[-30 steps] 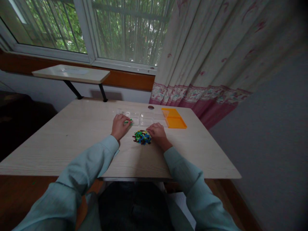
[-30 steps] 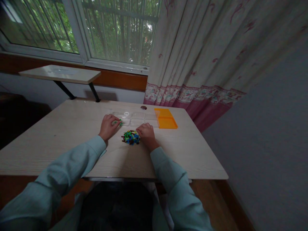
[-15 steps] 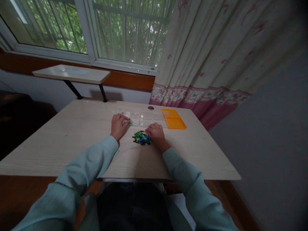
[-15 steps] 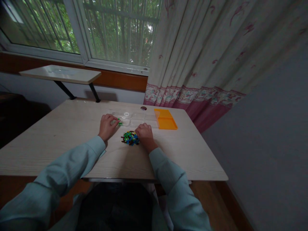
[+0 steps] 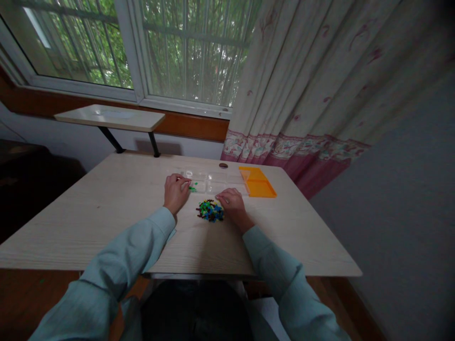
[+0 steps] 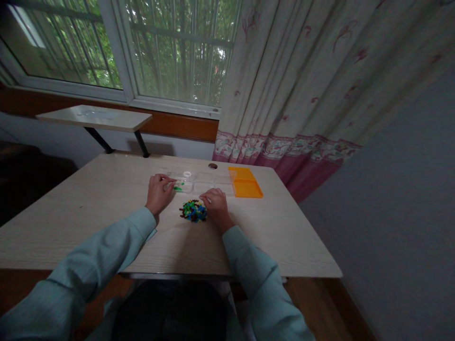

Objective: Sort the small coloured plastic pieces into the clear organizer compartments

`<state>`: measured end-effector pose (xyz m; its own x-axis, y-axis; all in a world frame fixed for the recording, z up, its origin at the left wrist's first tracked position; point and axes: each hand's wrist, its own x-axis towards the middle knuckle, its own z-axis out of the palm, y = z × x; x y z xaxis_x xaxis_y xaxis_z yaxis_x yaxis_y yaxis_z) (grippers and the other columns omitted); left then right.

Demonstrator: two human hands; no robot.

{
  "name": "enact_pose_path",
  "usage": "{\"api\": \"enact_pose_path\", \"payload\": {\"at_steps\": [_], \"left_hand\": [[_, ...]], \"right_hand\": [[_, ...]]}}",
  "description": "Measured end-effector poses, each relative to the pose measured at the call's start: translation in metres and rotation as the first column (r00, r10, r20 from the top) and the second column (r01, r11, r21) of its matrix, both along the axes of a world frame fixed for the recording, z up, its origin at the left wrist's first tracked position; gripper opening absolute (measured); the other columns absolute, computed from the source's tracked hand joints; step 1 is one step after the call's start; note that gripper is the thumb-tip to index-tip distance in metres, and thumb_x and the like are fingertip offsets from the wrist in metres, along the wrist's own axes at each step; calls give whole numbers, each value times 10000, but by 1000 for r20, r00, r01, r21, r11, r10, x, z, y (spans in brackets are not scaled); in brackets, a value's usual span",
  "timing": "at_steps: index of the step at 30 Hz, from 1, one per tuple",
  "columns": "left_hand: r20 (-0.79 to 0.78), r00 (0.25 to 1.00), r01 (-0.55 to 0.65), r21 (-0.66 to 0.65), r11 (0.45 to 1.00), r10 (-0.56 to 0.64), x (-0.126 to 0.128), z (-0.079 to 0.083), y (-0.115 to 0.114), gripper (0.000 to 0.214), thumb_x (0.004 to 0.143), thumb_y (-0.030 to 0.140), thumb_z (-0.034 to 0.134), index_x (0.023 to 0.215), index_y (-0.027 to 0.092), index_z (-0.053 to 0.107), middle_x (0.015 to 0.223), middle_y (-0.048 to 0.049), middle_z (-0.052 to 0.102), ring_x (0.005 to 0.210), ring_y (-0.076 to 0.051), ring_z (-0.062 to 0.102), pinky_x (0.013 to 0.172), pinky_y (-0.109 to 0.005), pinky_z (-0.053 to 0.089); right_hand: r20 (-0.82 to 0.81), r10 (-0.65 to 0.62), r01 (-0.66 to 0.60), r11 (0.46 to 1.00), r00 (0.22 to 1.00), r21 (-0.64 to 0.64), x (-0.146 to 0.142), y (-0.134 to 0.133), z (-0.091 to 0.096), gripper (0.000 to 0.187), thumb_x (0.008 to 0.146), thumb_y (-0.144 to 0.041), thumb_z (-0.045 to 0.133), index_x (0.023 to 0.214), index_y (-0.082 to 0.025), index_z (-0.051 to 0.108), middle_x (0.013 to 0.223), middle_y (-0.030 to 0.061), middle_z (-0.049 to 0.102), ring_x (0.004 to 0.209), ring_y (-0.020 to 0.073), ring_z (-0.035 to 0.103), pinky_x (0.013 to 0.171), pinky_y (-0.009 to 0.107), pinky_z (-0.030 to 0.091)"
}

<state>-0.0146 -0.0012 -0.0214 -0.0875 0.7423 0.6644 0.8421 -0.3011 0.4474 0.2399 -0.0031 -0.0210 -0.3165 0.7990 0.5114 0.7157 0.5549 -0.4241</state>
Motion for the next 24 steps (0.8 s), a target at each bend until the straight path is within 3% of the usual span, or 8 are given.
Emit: {"api": "enact_pose_path", "payload": {"at_steps": [3, 6, 9, 12, 24], "left_hand": [[-16, 999, 52, 19, 998, -51, 3, 3, -3, 206, 919, 293, 554, 988, 229, 737, 1009, -90, 562, 1007, -265, 508, 922, -451, 433], [-71, 980, 189, 38, 981, -186, 12, 7, -11, 212, 936, 304, 545, 1038, 236, 718, 1022, -80, 573, 1016, -243, 507, 926, -423, 427], [-165, 921, 363, 28, 931, -353, 24, 11, -21, 225, 947, 330, 546, 1093, 246, 695, 1043, -70, 592, 1031, -227, 511, 922, -396, 425], [-250, 860, 456, -10, 890, -444, 32, 15, -29, 260, 951, 381, 544, 1129, 250, 681, 1044, -68, 607, 1022, -224, 516, 913, -388, 425], [-380, 828, 467, 56, 883, -413, 33, 17, -28, 259, 960, 397, 532, 1048, 242, 721, 950, -59, 663, 903, -197, 543, 805, -355, 417]], "right_hand": [[-116, 57, -57, 998, 992, 2, -2, 1, -1, 143, 888, -256, 650, 824, -215, 771, 830, 54, 713, 861, 200, 599, 850, 346, 434], [-254, 104, -110, 994, 962, -11, -6, 0, -1, 157, 886, -286, 645, 817, -215, 767, 810, 54, 709, 839, 195, 615, 834, 340, 467], [-336, 118, -145, 988, 934, -55, -11, -2, 0, 170, 880, -323, 643, 813, -225, 764, 817, 53, 706, 843, 194, 624, 818, 336, 487], [-382, 140, -185, 979, 914, -84, -13, -4, 0, 182, 872, -343, 642, 807, -221, 761, 823, 56, 704, 841, 196, 628, 817, 339, 496], [-470, 182, -295, 939, 864, -178, -16, -8, 4, 220, 863, -395, 644, 791, -215, 748, 827, 56, 692, 835, 189, 636, 817, 327, 506]]}}
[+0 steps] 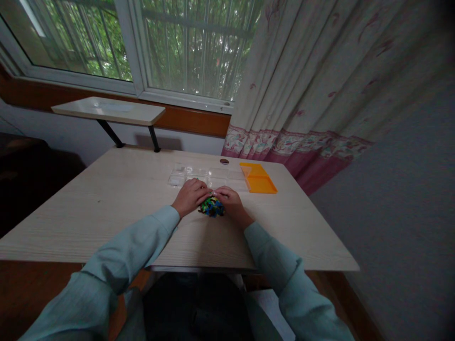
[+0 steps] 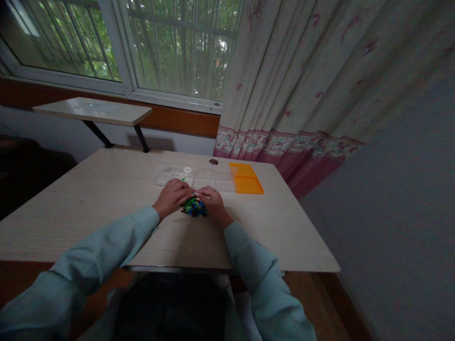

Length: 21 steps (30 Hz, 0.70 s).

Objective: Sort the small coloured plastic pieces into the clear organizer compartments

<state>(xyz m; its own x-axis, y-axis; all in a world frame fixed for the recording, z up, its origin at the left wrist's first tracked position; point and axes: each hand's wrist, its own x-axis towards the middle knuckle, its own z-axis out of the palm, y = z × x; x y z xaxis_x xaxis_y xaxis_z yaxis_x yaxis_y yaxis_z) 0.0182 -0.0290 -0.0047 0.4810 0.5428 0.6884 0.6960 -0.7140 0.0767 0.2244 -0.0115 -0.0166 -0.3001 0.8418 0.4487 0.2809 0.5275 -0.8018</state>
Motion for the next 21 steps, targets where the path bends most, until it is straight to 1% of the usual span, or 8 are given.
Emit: {"api": "enact_pose_path", "payload": {"at_steps": [3, 7, 11, 13, 15, 18, 21], "left_hand": [[-21, 1000, 7, 32, 999, -6, -1, 0, 0, 255, 966, 385, 524, 1033, 239, 721, 935, -56, 670, 893, -196, 543, 791, -350, 413], [-57, 998, 13, 41, 999, -11, -2, 0, 0, 255, 969, 384, 519, 1034, 237, 717, 922, -55, 674, 896, -195, 543, 790, -351, 409], [-80, 997, -1, 38, 999, 4, -1, 1, 0, 256, 969, 385, 517, 1049, 243, 714, 919, -58, 672, 894, -200, 538, 782, -355, 403], [-77, 997, -19, 24, 1000, 21, -2, 1, 0, 251, 969, 380, 514, 1031, 244, 716, 920, -58, 669, 898, -206, 535, 785, -361, 403], [-52, 997, -54, 1, 999, 54, -4, 1, 1, 250, 968, 372, 510, 981, 235, 718, 919, -60, 664, 903, -214, 531, 791, -369, 407], [35, 989, -142, -48, 989, 144, -10, 0, 5, 258, 958, 378, 514, 922, 212, 708, 923, -71, 649, 920, -227, 526, 818, -384, 420], [136, 965, -211, -105, 972, 224, -19, -2, 10, 245, 943, 373, 526, 908, 202, 697, 915, -76, 632, 919, -233, 529, 842, -400, 430]], "right_hand": [[13, 19, -20, 1000, 1000, 8, 1, 0, 1, 225, 872, -390, 633, 792, -211, 744, 829, 58, 691, 838, 190, 633, 818, 330, 503], [50, 30, -31, 999, 998, 34, 1, 1, 0, 241, 891, -396, 610, 809, -214, 744, 841, 58, 697, 850, 192, 634, 826, 338, 499], [91, 22, -30, 996, 996, 85, 1, 2, -3, 246, 915, -372, 584, 835, -213, 753, 852, 63, 703, 868, 192, 634, 842, 340, 494], [138, -3, -14, 992, 990, 123, 2, 3, -3, 240, 922, -350, 576, 857, -211, 760, 861, 68, 707, 875, 195, 630, 844, 341, 489], [221, -61, 23, 985, 973, 174, 5, 4, -3, 221, 919, -320, 582, 868, -210, 766, 859, 72, 712, 873, 202, 622, 847, 352, 474], [345, -165, 81, 966, 924, 245, 15, 6, -1, 185, 907, -276, 600, 875, -211, 771, 861, 71, 722, 877, 211, 610, 867, 366, 438], [424, -199, 87, 960, 883, 267, 27, 8, 2, 152, 886, -265, 629, 861, -219, 772, 874, 67, 726, 895, 216, 596, 878, 368, 410]]}}
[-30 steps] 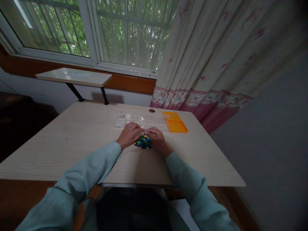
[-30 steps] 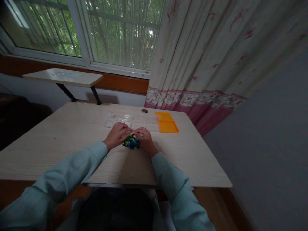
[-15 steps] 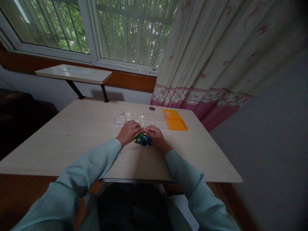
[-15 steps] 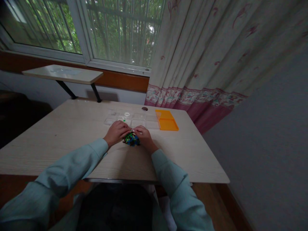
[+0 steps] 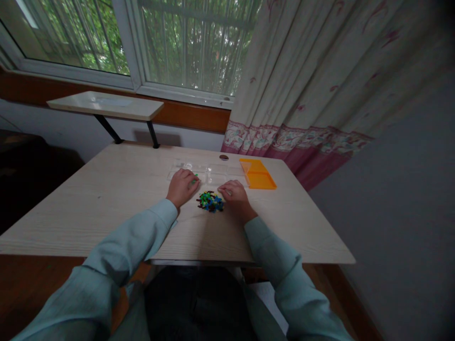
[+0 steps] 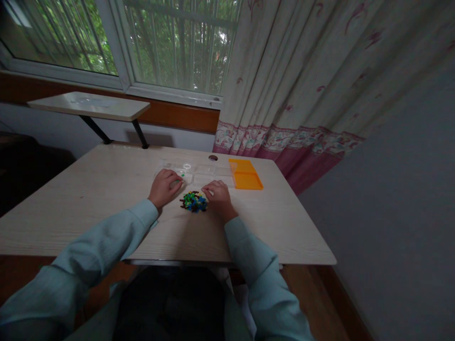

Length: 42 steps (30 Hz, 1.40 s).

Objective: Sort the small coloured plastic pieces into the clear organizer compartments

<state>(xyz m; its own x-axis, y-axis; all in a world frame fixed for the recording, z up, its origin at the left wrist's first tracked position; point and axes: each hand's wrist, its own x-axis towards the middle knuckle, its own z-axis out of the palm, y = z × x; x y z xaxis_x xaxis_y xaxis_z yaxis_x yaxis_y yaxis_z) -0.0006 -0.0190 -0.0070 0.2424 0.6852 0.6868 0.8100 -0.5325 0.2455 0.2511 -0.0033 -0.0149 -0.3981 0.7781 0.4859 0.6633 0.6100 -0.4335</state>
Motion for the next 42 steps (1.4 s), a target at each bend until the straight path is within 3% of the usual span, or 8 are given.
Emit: {"api": "enact_pose_path", "payload": {"at_steps": [6, 18, 30, 42], "left_hand": [[147, 986, -80, -31, 996, 83, -8, -7, 9, 249, 937, 372, 530, 845, 199, 683, 880, -71, 622, 907, -236, 531, 848, -401, 438], [166, 983, -65, -50, 997, 73, -6, -10, 9, 256, 942, 382, 536, 851, 194, 685, 879, -62, 621, 899, -224, 539, 848, -387, 439], [203, 975, -78, -46, 996, 86, -7, -11, 11, 249, 931, 388, 544, 836, 204, 683, 869, -57, 627, 891, -228, 546, 840, -396, 451], [194, 976, -94, -55, 994, 103, -9, -14, 13, 261, 932, 395, 537, 835, 202, 684, 870, -69, 616, 898, -235, 529, 834, -404, 443]], "right_hand": [[163, 62, -51, 996, 985, -71, 12, 1, 4, 109, 838, -258, 677, 823, -231, 782, 865, 53, 723, 904, 213, 566, 865, 350, 376], [283, 96, -89, 995, 954, -37, 4, -3, 4, 153, 843, -202, 676, 935, -254, 787, 919, 76, 718, 938, 228, 555, 834, 349, 358], [168, 124, -108, 989, 978, -103, 3, 0, 1, 118, 850, -193, 638, 831, -202, 754, 859, 64, 704, 876, 208, 571, 839, 335, 393], [101, 39, -32, 997, 994, -72, 3, 2, -2, 146, 897, -276, 598, 829, -193, 697, 863, 72, 669, 880, 223, 542, 832, 347, 384]]}}
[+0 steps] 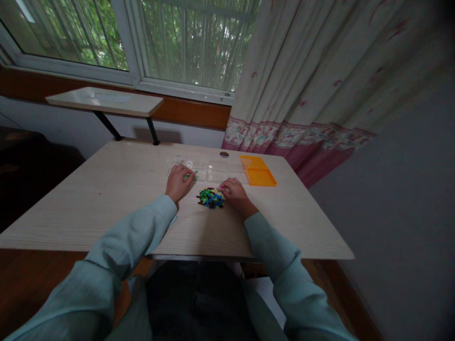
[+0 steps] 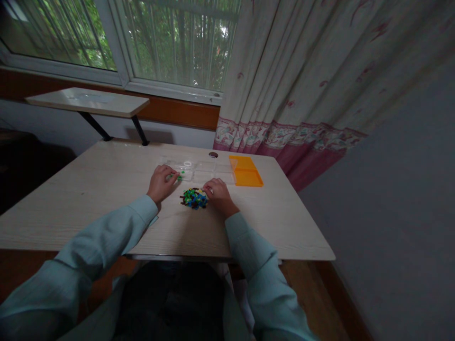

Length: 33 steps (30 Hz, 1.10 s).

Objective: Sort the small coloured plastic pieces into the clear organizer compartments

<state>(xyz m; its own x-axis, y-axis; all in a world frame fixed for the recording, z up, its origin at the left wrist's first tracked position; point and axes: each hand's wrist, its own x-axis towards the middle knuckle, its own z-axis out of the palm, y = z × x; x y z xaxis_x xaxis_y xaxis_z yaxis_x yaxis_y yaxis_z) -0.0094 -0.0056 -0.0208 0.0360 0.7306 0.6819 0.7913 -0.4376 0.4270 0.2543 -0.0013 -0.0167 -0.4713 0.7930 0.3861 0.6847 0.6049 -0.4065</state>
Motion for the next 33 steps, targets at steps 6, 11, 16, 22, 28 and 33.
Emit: {"api": "enact_pose_path", "payload": {"at_steps": [6, 11, 16, 22, 28, 33], "left_hand": [[-68, 997, -43, 1, 999, 43, -5, 1, 3, 200, 900, 351, 576, 894, 211, 719, 909, -82, 599, 922, -255, 502, 846, -420, 422], [-88, 991, -97, 8, 995, 97, -6, 0, 7, 216, 897, 308, 564, 973, 217, 744, 950, -94, 588, 941, -266, 491, 852, -437, 411], [-83, 992, -91, 9, 996, 92, -6, 0, 7, 272, 924, 283, 513, 1084, 214, 723, 973, -101, 586, 956, -271, 484, 860, -441, 412], [-152, 972, 179, -5, 984, -178, 10, 9, -10, 264, 958, 342, 502, 1081, 231, 708, 965, -78, 600, 971, -235, 513, 887, -404, 415], [-201, 921, 325, -74, 943, -333, 36, 16, -28, 287, 943, 458, 540, 1042, 259, 720, 943, -55, 616, 959, -221, 514, 875, -387, 399], [-161, 933, 314, -65, 947, -321, 38, 14, -28, 294, 933, 469, 553, 1008, 238, 718, 932, -54, 618, 955, -221, 516, 879, -384, 397]], "right_hand": [[-26, -27, 28, 999, 999, 37, -2, -2, 0, 157, 915, -270, 574, 839, -196, 691, 874, 72, 663, 886, 224, 536, 832, 348, 381], [-12, -39, 40, 999, 999, 32, -4, -4, 1, 135, 906, -265, 598, 838, -189, 687, 869, 71, 661, 882, 223, 540, 832, 347, 381], [-59, -47, 49, 998, 997, 39, -5, -4, 2, 131, 898, -254, 596, 820, -190, 679, 856, 68, 660, 877, 223, 547, 839, 348, 391], [-215, -68, 79, 996, 974, 44, -11, -8, 7, 145, 898, -264, 575, 804, -199, 665, 839, 66, 656, 860, 221, 557, 832, 350, 414], [-294, -20, 47, 995, 956, 85, -20, -12, 5, 122, 888, -259, 569, 809, -210, 648, 826, 52, 636, 856, 216, 555, 836, 358, 428], [-305, 14, 14, 996, 952, 90, -24, -12, 3, 93, 872, -235, 584, 798, -214, 636, 807, 42, 626, 832, 209, 556, 822, 360, 437]]}}
